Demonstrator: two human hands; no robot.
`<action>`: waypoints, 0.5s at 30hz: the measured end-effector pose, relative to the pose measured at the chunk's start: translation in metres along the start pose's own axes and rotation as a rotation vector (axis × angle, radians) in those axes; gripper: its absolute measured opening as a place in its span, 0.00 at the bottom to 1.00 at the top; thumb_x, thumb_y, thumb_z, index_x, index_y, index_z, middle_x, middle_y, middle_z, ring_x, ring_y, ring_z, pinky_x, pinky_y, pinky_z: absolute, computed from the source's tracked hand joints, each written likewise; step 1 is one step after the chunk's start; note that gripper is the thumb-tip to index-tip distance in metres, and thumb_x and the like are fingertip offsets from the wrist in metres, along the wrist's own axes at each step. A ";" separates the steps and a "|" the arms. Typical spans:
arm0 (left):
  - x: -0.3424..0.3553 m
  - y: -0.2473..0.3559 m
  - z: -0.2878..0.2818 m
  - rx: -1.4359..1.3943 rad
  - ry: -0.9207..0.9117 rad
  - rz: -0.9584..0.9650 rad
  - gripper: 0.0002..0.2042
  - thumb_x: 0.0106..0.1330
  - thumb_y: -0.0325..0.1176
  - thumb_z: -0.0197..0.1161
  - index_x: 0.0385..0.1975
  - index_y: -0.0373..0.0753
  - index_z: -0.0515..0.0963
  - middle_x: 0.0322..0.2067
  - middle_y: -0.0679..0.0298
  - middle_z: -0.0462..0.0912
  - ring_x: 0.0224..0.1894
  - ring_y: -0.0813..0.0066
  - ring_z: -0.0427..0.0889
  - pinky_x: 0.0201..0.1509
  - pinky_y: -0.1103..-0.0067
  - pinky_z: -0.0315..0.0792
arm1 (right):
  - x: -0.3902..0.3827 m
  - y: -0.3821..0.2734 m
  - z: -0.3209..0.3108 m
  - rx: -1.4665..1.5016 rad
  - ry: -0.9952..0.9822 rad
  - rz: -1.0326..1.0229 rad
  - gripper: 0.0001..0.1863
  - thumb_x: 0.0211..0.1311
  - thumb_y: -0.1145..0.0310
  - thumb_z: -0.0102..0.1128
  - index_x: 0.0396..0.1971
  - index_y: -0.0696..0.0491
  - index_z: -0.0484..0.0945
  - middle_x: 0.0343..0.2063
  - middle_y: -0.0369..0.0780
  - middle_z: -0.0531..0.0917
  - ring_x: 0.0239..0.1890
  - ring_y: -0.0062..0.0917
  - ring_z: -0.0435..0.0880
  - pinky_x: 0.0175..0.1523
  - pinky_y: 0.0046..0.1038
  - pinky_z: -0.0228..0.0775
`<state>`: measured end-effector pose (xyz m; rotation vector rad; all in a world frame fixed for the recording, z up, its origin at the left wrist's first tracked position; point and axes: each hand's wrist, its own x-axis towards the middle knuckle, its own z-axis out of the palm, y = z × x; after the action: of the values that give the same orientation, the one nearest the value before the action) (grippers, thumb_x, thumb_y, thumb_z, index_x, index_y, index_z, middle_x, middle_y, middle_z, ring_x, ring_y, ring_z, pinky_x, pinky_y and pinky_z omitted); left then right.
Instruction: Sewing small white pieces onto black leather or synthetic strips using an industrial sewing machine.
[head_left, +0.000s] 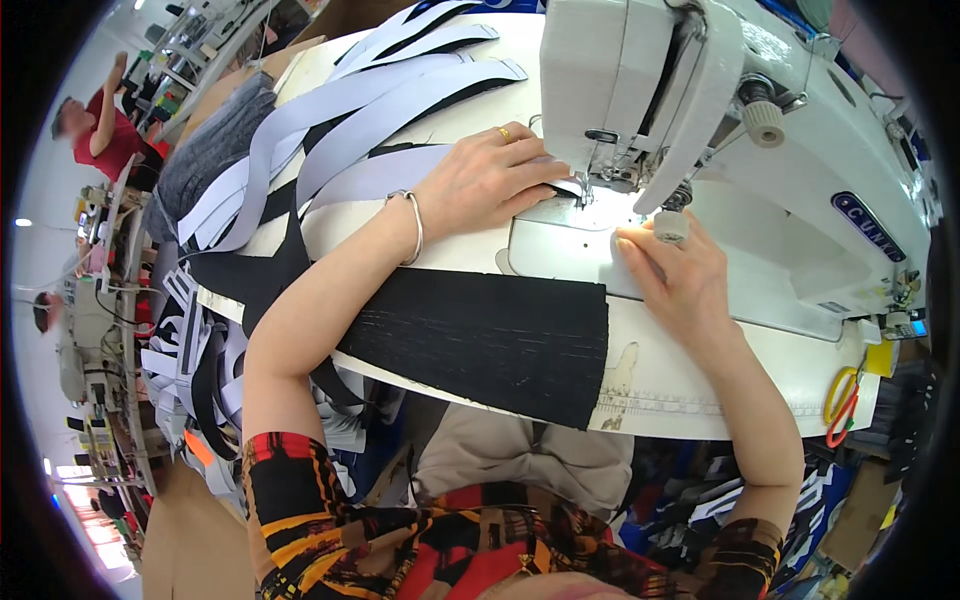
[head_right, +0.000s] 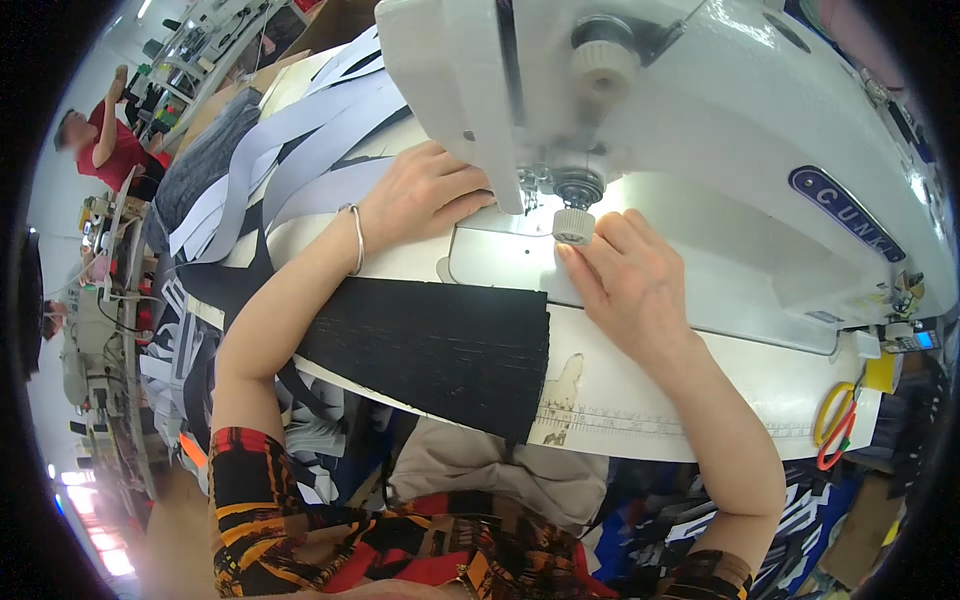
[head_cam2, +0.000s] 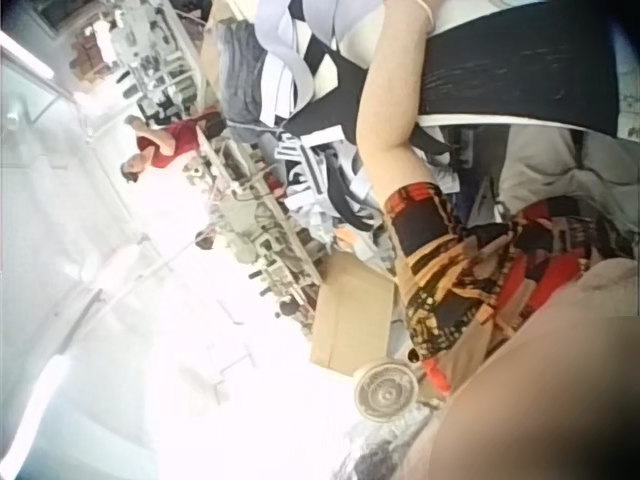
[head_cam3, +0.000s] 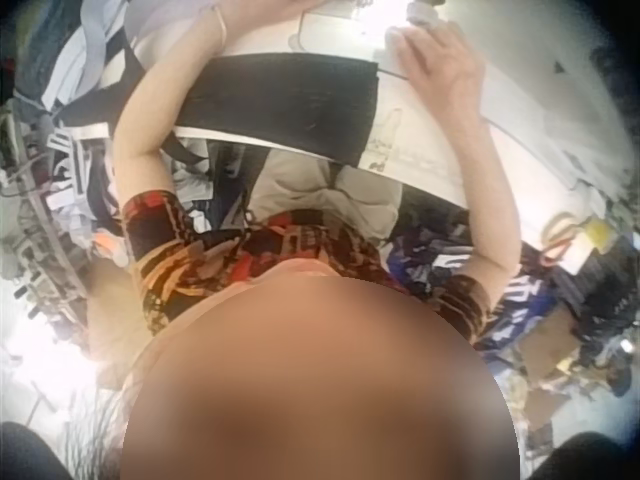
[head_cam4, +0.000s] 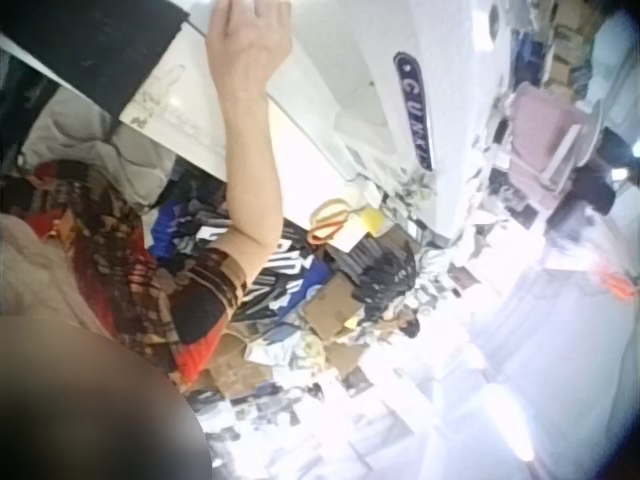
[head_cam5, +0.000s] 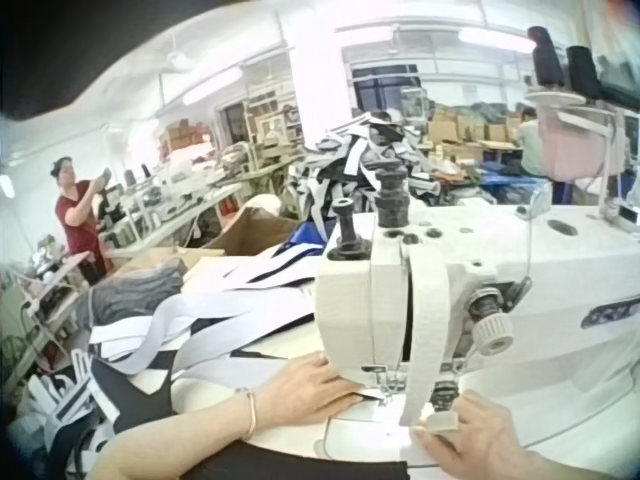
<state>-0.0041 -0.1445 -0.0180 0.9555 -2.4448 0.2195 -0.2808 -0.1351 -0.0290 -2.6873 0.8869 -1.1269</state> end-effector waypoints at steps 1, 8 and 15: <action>0.000 0.000 -0.001 0.002 -0.012 -0.008 0.13 0.60 0.33 0.68 0.45 0.45 0.83 0.38 0.67 0.83 0.45 0.67 0.80 0.47 0.73 0.79 | 0.000 0.000 0.001 0.000 -0.004 -0.007 0.08 0.56 0.71 0.69 0.22 0.55 0.79 0.24 0.36 0.74 0.30 0.29 0.76 0.30 0.32 0.70; -0.007 0.003 -0.003 -0.025 0.033 0.026 0.12 0.60 0.33 0.69 0.44 0.46 0.83 0.44 0.69 0.84 0.45 0.68 0.81 0.49 0.73 0.79 | -0.002 -0.006 0.001 0.004 -0.024 0.035 0.06 0.56 0.70 0.69 0.25 0.55 0.81 0.25 0.36 0.75 0.29 0.29 0.75 0.30 0.31 0.70; -0.009 0.003 -0.004 -0.100 0.037 0.098 0.14 0.58 0.34 0.70 0.45 0.46 0.83 0.46 0.68 0.84 0.44 0.66 0.81 0.47 0.73 0.78 | 0.002 -0.003 -0.003 -0.004 -0.048 0.033 0.04 0.57 0.70 0.69 0.32 0.52 0.86 0.26 0.36 0.77 0.29 0.29 0.75 0.31 0.31 0.69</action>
<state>0.0008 -0.1356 -0.0192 0.7830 -2.4462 0.1455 -0.2803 -0.1331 -0.0241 -2.6805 0.9225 -1.0514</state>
